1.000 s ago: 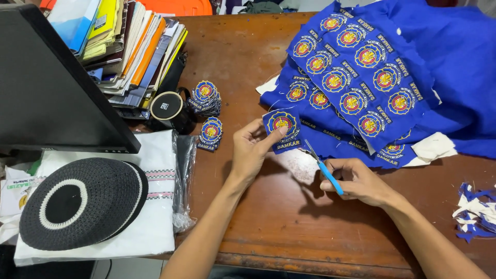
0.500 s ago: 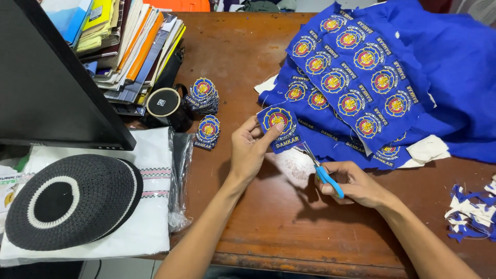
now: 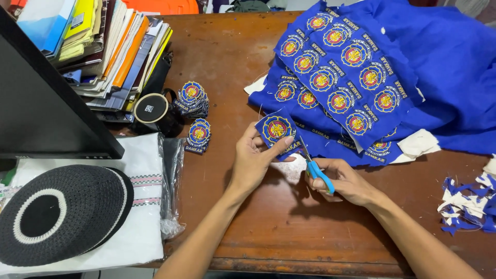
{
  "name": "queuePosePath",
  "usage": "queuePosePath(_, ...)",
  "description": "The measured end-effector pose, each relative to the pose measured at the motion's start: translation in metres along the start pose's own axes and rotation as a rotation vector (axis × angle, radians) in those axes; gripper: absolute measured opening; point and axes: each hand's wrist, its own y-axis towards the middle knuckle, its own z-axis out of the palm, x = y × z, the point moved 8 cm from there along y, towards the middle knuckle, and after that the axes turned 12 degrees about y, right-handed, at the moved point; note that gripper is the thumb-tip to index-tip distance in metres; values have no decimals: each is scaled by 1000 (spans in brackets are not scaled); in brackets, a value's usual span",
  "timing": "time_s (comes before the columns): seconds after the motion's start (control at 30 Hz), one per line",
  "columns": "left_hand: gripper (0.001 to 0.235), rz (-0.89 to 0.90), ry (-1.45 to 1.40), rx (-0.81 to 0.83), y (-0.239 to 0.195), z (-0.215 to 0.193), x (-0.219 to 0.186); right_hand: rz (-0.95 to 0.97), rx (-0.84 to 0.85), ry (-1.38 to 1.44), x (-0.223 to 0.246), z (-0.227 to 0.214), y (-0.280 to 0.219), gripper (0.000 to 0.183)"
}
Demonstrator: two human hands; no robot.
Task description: Cutting out circular embroidered patches from a blue fabric sheet using scissors
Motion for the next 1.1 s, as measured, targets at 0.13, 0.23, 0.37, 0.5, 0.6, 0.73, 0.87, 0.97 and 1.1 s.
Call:
queuePosePath(0.13, 53, 29, 30, 23, -2, 3, -3, -6, 9, 23, -4, -2, -1, 33)
queuePosePath(0.23, 56, 57, 59, 17, -4, 4, -7, -18, 17, -8, 3, 2, 0, 34)
queuePosePath(0.37, 56, 87, 79, 19, -4, 4, -8, -32, 15, -5, 5, 5, 0, 36)
queuePosePath(0.5, 54, 91, 59, -8, -5, 3, -7, -40, 11, -8, 10, 10, 1, 33)
queuePosePath(0.6, 54, 98, 58, -13, -5, 2, -8, -42, 1, -2, 14, 13, 1, 32)
queuePosePath(0.73, 54, 101, 77, -19, -4, 1, -11, -48, -6, 12, 12, 12, 1, 31)
queuePosePath(0.87, 51, 102, 82, -16, -4, 2, -12, -36, -13, 29, 6, 9, -1, 31)
queuePosePath(0.97, 51, 93, 89, -22, -2, 0, -10, -31, -17, 43, 3, 7, -1, 30)
queuePosePath(1.1, 50, 78, 83, -25, -1, -3, -8, -27, -25, 79, -5, 3, -1, 31)
